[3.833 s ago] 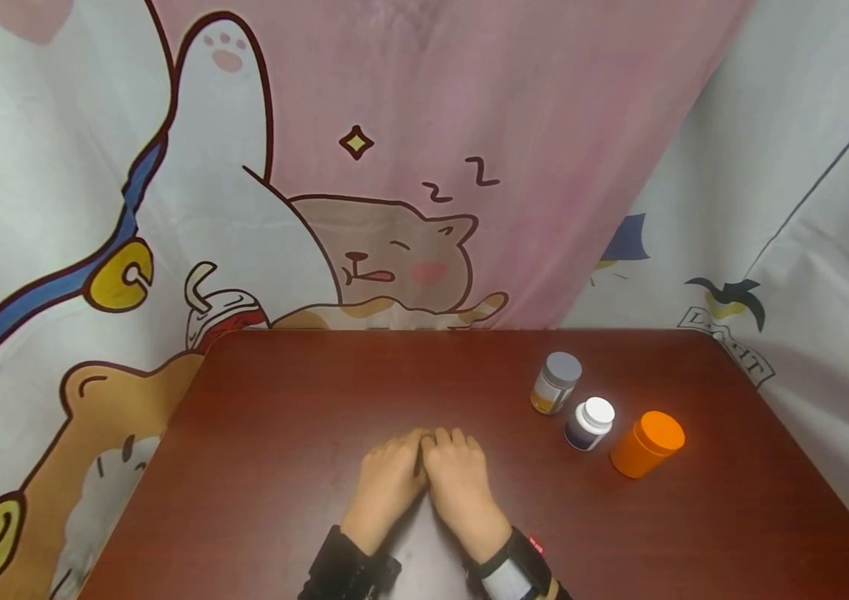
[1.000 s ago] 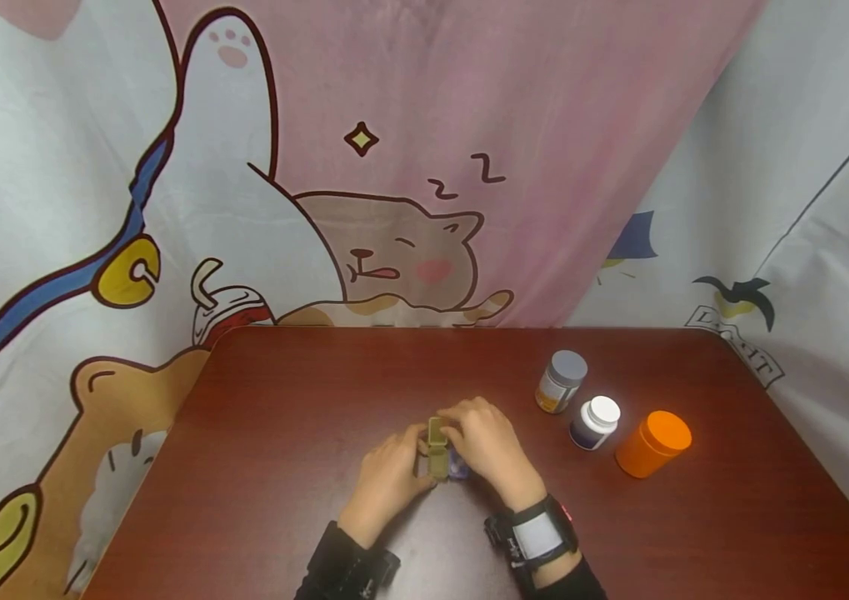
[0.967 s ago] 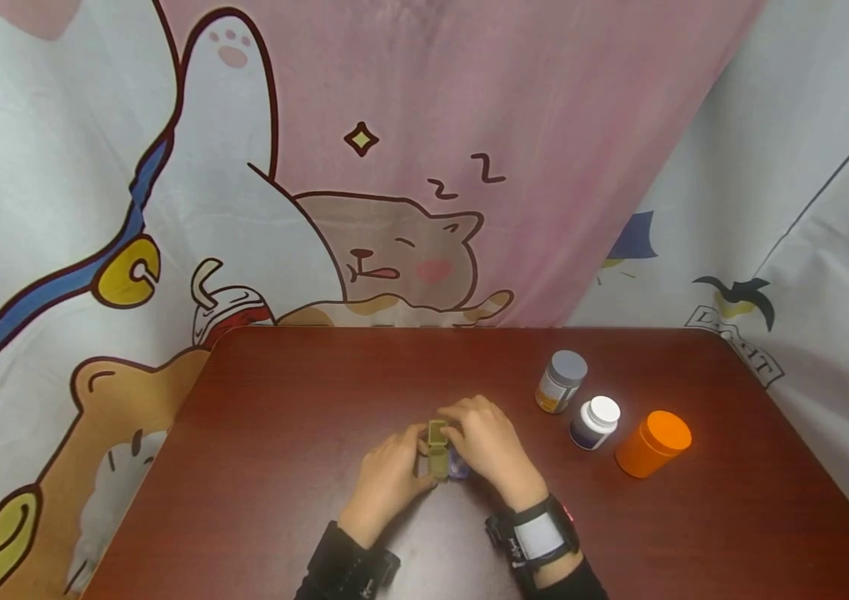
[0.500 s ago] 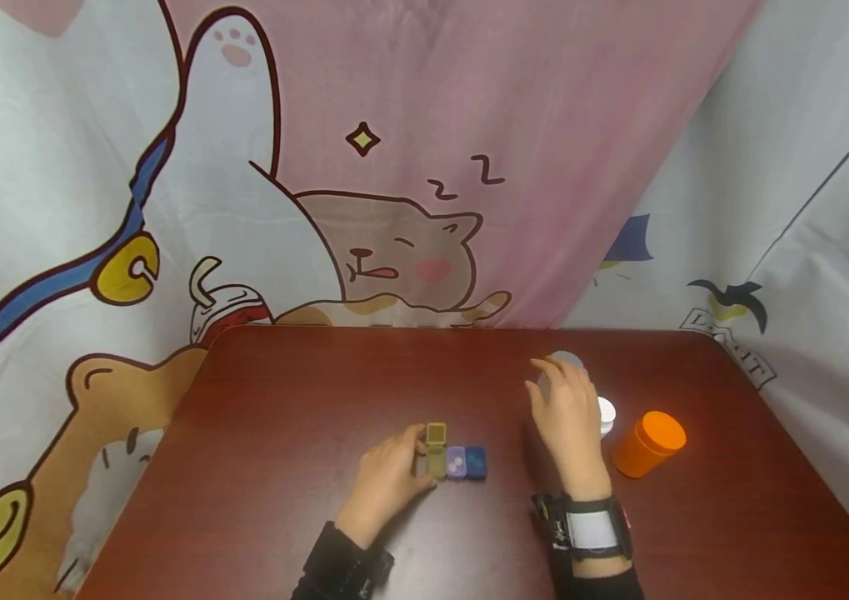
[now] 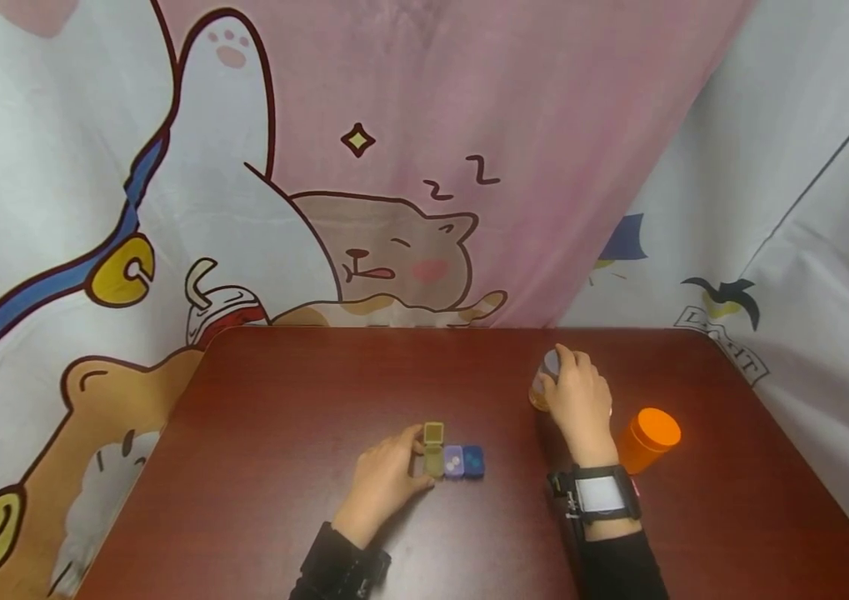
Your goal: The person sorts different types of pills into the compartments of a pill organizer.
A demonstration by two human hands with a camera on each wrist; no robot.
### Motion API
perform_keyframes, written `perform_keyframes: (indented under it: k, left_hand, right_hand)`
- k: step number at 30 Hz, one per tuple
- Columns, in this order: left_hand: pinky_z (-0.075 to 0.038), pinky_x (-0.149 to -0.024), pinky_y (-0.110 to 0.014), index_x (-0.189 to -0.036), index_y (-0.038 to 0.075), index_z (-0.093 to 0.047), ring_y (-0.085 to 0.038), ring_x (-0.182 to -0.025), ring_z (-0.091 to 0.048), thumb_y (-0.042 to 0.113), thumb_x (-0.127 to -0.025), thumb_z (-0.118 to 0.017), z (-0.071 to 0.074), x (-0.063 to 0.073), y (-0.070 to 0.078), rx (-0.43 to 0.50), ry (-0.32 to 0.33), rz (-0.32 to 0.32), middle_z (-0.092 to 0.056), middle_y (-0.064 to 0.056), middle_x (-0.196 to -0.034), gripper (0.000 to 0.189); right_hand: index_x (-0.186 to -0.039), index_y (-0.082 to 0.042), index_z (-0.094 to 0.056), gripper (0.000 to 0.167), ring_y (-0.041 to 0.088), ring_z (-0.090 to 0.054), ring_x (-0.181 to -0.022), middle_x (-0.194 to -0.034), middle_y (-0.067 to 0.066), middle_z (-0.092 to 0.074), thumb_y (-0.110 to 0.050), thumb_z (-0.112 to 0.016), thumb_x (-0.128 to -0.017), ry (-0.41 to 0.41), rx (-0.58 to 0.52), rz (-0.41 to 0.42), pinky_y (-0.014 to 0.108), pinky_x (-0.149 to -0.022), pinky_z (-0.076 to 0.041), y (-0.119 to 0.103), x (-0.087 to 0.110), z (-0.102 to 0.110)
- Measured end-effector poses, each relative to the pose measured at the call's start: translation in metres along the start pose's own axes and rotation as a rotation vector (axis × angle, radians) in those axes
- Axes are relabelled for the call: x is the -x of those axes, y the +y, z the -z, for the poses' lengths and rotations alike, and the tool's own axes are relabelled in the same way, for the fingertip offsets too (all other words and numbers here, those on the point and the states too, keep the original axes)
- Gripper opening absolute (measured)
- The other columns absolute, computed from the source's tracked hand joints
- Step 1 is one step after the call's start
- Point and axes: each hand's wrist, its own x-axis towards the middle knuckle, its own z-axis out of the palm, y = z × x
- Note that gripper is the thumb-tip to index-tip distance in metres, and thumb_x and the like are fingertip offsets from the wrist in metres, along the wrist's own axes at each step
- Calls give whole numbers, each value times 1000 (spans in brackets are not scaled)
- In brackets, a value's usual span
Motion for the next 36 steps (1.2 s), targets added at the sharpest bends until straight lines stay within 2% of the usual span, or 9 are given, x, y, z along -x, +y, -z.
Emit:
perform_keyframes:
  k: [7,10,14,17,20,25,28,32,36]
  left_hand:
    - [-62,-86,-52,-131,6,-68,-30,-101,-75,32,-71,-95,24,14,-2,-120,10,-17,-79,-6,-114,71]
    - [-60,-89,-53,-129,8,-71,-31,-103,-75,32,-75,-93,34,19,-1,-117,-18,-22,-79,-6,-113,63]
    - [-60,-85,-52,-124,11,-73,-26,-97,-75,33,-82,-87,38,24,5,-45,-84,-66,-80,-1,-107,49]
    - [-60,-82,-49,-119,13,-75,-20,-92,-75,34,-87,-83,36,25,12,0,-125,-111,-80,2,-104,39]
    - [-61,-83,-47,-121,15,-74,-19,-96,-75,36,-89,-81,31,26,21,15,-138,-140,-80,1,-111,39]
    - [-59,-97,-51,-142,11,-61,-28,-120,-70,36,-85,-85,19,32,34,66,-145,-151,-70,-8,-137,67]
    - [-56,-103,-55,-148,7,-54,-32,-128,-66,38,-82,-88,7,41,38,117,-140,-156,-65,-13,-144,80]
    - [-57,-102,-52,-145,8,-57,-31,-126,-67,43,-80,-89,-7,48,39,202,-110,-160,-68,-10,-140,81]
    - [-59,-96,-44,-141,14,-62,-25,-118,-70,44,-79,-89,-12,49,39,278,-110,-160,-72,-3,-132,74]
  right_hand:
    - [-139,7,-59,56,53,-65,-106,-125,34,-62,-16,-80,-92,45,6,66,64,-89,-53,-6,13,-2]
    - [-136,6,-61,56,52,-66,-103,-122,33,-65,-15,-83,-89,59,24,121,63,-85,-55,-11,26,2]
    - [-134,4,-64,58,47,-68,-99,-118,29,-68,-18,-87,-85,60,61,188,60,-82,-57,-19,45,12]
    - [-131,1,-67,60,43,-69,-95,-115,24,-70,-21,-91,-81,61,64,235,57,-80,-59,-25,62,18]
    - [-128,-3,-70,62,38,-70,-90,-112,18,-72,-23,-95,-74,68,42,297,52,-77,-61,-32,81,20]
    - [-122,-10,-74,66,25,-71,-90,-108,5,-73,-31,-100,-65,90,12,444,43,-75,-60,-45,111,20]
    - [-120,-14,-74,67,19,-70,-92,-107,-1,-73,-39,-100,-64,85,2,522,39,-78,-60,-54,126,20]
    - [-118,-16,-73,67,13,-69,-94,-105,-6,-71,-46,-98,-64,66,-23,594,36,-80,-60,-67,142,19]
    - [-118,-16,-72,67,13,-68,-95,-106,-7,-70,-48,-97,-65,60,-45,632,37,-82,-60,-74,150,18]
